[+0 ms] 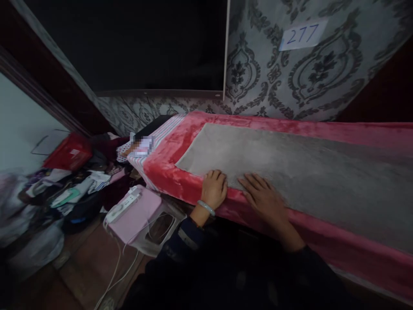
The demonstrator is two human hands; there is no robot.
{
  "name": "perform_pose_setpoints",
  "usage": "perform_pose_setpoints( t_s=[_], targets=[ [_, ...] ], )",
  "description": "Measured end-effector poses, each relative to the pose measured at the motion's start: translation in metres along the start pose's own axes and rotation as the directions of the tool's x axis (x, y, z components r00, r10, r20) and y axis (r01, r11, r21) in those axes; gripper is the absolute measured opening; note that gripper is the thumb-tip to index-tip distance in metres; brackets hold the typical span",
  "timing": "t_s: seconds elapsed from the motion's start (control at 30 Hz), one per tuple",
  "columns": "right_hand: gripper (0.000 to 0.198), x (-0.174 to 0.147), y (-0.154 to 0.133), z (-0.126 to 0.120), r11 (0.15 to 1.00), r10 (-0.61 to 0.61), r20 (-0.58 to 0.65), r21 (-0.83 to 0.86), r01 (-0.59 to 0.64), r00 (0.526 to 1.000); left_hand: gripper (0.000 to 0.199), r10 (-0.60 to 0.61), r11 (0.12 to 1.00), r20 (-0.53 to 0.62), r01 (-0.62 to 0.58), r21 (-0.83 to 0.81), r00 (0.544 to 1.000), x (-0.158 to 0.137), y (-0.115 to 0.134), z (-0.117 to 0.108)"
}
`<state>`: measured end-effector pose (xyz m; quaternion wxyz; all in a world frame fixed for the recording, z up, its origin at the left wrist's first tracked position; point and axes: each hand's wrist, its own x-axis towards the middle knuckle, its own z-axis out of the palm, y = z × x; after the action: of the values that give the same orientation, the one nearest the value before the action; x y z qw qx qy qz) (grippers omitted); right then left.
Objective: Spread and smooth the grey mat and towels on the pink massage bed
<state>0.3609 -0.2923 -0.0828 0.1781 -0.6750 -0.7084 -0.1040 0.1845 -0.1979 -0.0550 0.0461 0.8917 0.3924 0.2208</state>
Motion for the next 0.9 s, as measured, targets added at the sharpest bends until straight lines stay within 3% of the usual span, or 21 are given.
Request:
perform_pose_setpoints(
  t_s=[0.2,0.37,0.47,0.67,0.8,0.9],
  targets=[
    [0.043,-0.004,0.001,0.003,0.999,-0.041,-0.106,-0.018,0.04,0.994,0.029,-0.036,0.999,0.031,0.035,0.02,0.999,0.025,-0.02,-0.015],
    [0.045,-0.004,0.0,0.006,0.999,-0.041,-0.114,-0.015,0.04,0.993,0.062,-0.263,0.95,0.17,0.224,0.219,0.95,0.042,-0.04,-0.01],
    [0.046,-0.005,0.0,0.006,0.999,-0.039,-0.108,-0.021,0.037,0.993,0.067,-0.328,0.921,0.159,0.278,0.271,0.931,0.031,-0.045,-0.003],
    [0.048,-0.005,0.002,0.009,0.999,-0.05,-0.106,-0.008,0.049,0.993,0.067,-0.365,0.898,0.091,0.325,0.298,0.926,0.018,-0.053,-0.016],
    [0.048,-0.006,0.004,0.014,0.998,-0.06,-0.114,-0.017,0.058,0.992,0.057,-0.323,0.924,0.159,0.275,0.264,0.933,0.046,-0.054,-0.032],
    [0.049,-0.006,0.006,0.018,0.998,-0.064,-0.12,-0.031,0.061,0.991,0.062,-0.275,0.939,0.176,0.225,0.262,0.945,0.071,-0.058,-0.032]
  ],
)
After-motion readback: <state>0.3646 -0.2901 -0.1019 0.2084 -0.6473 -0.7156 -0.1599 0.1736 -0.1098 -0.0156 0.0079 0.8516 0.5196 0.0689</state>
